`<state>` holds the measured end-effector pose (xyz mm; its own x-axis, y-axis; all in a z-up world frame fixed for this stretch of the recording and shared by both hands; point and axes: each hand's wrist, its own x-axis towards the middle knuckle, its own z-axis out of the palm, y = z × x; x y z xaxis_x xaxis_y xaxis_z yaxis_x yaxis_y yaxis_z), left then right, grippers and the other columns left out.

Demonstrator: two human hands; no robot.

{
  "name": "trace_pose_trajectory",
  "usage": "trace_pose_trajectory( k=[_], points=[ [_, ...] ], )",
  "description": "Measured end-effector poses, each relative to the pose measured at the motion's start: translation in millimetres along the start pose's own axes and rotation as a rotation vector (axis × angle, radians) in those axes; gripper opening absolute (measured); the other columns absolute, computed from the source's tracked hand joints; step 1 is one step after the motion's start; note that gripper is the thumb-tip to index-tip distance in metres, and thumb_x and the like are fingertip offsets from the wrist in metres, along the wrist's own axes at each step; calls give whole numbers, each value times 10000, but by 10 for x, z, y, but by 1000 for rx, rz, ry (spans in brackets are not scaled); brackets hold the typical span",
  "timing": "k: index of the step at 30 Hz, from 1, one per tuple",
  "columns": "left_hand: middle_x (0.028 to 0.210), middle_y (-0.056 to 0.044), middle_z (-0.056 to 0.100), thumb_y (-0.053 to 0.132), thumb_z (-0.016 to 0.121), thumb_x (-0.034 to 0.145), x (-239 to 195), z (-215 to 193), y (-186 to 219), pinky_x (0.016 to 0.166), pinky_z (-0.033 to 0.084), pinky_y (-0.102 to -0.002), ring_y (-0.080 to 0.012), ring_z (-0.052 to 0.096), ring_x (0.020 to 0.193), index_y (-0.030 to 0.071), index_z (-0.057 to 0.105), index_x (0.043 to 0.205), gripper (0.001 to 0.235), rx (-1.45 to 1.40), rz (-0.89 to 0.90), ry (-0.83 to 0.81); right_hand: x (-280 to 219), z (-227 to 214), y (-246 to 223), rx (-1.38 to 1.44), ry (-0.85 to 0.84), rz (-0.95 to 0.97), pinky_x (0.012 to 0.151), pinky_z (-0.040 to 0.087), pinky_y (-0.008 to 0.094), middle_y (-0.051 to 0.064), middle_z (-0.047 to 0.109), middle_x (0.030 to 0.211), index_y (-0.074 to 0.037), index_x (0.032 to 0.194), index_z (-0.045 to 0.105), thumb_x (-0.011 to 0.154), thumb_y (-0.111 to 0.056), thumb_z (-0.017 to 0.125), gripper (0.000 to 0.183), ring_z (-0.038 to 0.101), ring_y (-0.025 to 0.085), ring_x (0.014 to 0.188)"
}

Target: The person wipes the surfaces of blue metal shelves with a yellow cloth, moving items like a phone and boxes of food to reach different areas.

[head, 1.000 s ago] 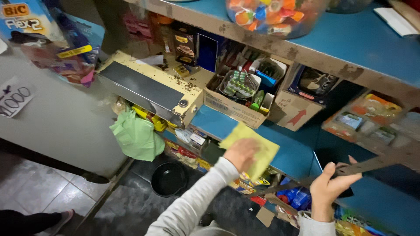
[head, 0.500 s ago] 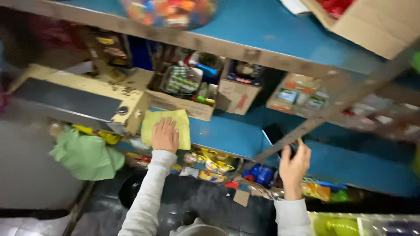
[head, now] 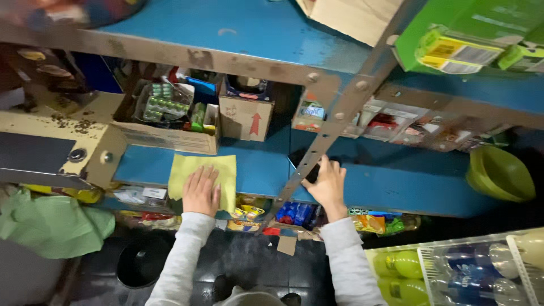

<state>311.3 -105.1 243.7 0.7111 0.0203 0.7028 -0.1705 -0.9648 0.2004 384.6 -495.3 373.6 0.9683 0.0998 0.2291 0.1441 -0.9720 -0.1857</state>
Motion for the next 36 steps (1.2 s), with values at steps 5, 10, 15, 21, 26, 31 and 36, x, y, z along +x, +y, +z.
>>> trace_pose_trajectory(
  k=[5,10,15,21,26,31,36],
  points=[
    [1555,17,723,397,642,1091,-14,-20,1,1306,442,-457,-257,625,1509,257,735,1456,401,43,-13,-9,36,-58,-5,114,4,-22,1063,436,530,148,749,1278,-50,1632,490,684,-367,1035,1139,634,373,1285],
    [1572,47,712,436,604,1117,-27,19,-20,1321,429,-457,-236,607,1534,288,719,1481,409,49,-30,-32,-92,-225,-85,79,66,-72,1027,445,508,172,747,1278,-68,1591,582,772,-437,1008,995,633,353,1277],
    [1601,64,689,439,587,1116,-43,22,-12,1330,418,-461,-225,587,1553,312,700,1504,424,61,-54,-57,-320,159,168,282,394,-145,942,513,434,-18,748,1026,-232,1146,725,949,-410,882,309,683,245,1066],
    [1583,-21,711,351,616,1109,52,-82,147,1300,432,-493,-296,615,1527,214,730,1450,385,51,-63,-30,-1105,179,-198,670,221,-380,583,455,306,-30,548,578,-193,651,585,1066,-291,747,457,547,165,568],
    [1584,-96,711,285,628,1073,74,-143,213,1292,413,-520,-353,607,1537,135,729,1449,417,25,-63,-42,-1431,41,-323,782,6,-451,566,426,329,30,553,659,-111,717,568,1076,-219,774,427,509,160,585],
    [1576,-97,717,257,628,1079,101,-152,205,1285,432,-536,-359,602,1545,130,745,1429,391,21,-61,-51,-1464,195,-172,745,-75,-354,599,570,292,-14,717,723,-160,871,744,1082,-345,735,280,691,130,632],
    [1601,-81,695,272,614,1075,87,-139,183,1274,423,-544,-360,590,1544,154,722,1448,406,-1,-71,-53,-1425,191,-78,757,-93,-346,663,561,288,-11,698,769,-138,991,721,1054,-296,793,185,668,117,687]
  ],
)
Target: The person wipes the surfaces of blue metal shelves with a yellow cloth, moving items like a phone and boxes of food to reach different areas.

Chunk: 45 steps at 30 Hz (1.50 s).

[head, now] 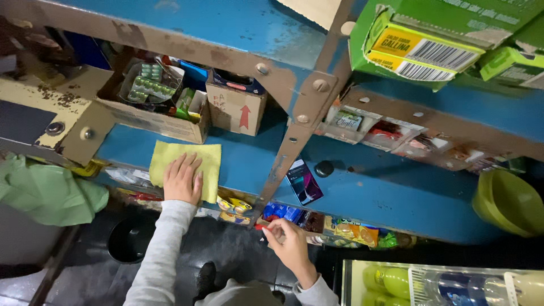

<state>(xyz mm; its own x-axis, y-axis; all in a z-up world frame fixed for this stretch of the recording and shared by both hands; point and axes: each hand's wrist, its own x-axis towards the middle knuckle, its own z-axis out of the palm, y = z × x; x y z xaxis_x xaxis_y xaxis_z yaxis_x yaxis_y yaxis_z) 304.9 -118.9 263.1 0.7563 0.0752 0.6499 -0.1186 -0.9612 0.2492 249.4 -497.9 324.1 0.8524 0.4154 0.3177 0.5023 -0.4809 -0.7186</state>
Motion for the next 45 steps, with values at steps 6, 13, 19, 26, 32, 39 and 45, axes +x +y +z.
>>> trace_pose_trajectory(
  k=[6,13,19,26,32,39,45],
  points=[
    [1610,-82,691,279,599,1100,0,4,6,1274,433,-549,-368,591,1544,152,711,1463,401,5,8,-2,-21,21,131,-18,-40,27,677,613,294,-9,787,847,-139,980,751,1049,-288,806,173,735,125,718],
    [1606,-72,693,305,576,1103,-18,46,-18,1287,423,-541,-363,589,1552,158,730,1439,397,17,-10,-16,46,-89,60,-37,16,-13,675,628,281,13,806,843,-115,1006,771,1060,-268,775,162,755,132,729],
    [1590,-87,703,288,589,1098,17,4,1,1278,439,-552,-374,598,1535,143,722,1444,399,21,12,-11,224,-242,480,-630,508,-68,957,419,358,31,770,1162,-175,1264,724,1022,-576,752,470,619,184,1048],
    [1581,54,685,437,542,1148,-82,197,-92,1328,413,-472,-235,574,1551,296,691,1504,411,98,-44,14,481,-529,360,-608,401,182,1105,517,587,254,707,1298,-7,1481,574,877,-643,888,932,685,450,1233],
    [1592,53,673,450,513,1162,-110,240,-125,1336,399,-465,-232,562,1559,300,679,1508,412,105,-36,9,520,-429,484,-506,410,219,1093,545,523,216,746,1303,-21,1478,613,855,-553,937,881,720,399,1231],
    [1588,49,680,448,555,1147,-100,172,-112,1336,405,-468,-234,566,1562,299,686,1506,409,122,-17,17,501,-559,456,-564,687,-110,1023,614,471,136,798,1325,-103,1210,669,732,-414,1059,691,767,334,1164],
    [1603,-11,691,392,583,1125,-56,97,-68,1316,415,-499,-289,577,1564,239,707,1483,408,80,-16,0,380,-988,-93,-400,856,-317,1120,600,528,253,717,1450,-92,1138,521,747,-249,1067,690,721,414,1264]
  ],
)
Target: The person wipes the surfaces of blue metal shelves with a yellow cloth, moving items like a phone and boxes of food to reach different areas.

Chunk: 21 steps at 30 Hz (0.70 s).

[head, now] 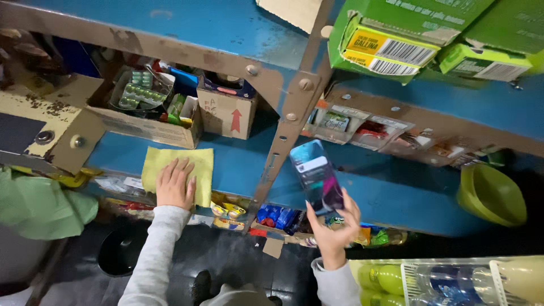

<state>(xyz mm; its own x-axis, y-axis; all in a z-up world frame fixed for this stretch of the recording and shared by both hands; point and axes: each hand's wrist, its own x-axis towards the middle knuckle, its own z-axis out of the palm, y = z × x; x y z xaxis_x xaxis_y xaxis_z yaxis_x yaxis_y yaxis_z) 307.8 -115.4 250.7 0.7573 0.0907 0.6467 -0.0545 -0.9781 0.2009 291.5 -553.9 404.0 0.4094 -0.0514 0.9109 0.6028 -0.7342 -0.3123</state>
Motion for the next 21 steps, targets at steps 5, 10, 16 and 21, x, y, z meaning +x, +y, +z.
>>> trace_pose_trajectory(
  k=[5,10,16,21],
  points=[
    [1603,-93,702,326,611,1088,36,-79,46,1285,428,-538,-359,588,1553,144,724,1451,422,-42,20,-15,146,-290,-247,-20,46,-84,1132,587,581,362,600,1485,-147,1247,280,865,-269,979,806,671,503,1289],
    [1628,-88,684,329,591,1080,23,-68,46,1314,407,-538,-358,570,1567,151,718,1483,458,-42,-9,-51,185,-396,-377,-62,115,-84,1144,569,613,372,632,1415,-133,1168,244,852,-321,954,800,693,519,1249],
    [1623,-68,688,332,584,1098,5,-59,43,1319,401,-524,-346,567,1573,160,718,1489,448,-29,-7,-40,158,-418,-401,-74,100,-63,1147,580,610,373,623,1441,-134,1168,245,867,-325,943,784,693,514,1273],
    [1628,-75,681,331,591,1099,-1,-44,34,1309,406,-525,-349,573,1566,160,706,1494,445,-34,13,-13,117,-414,-391,-63,96,-61,1167,562,609,383,622,1445,-130,1159,239,858,-316,947,792,682,512,1288]
  ],
)
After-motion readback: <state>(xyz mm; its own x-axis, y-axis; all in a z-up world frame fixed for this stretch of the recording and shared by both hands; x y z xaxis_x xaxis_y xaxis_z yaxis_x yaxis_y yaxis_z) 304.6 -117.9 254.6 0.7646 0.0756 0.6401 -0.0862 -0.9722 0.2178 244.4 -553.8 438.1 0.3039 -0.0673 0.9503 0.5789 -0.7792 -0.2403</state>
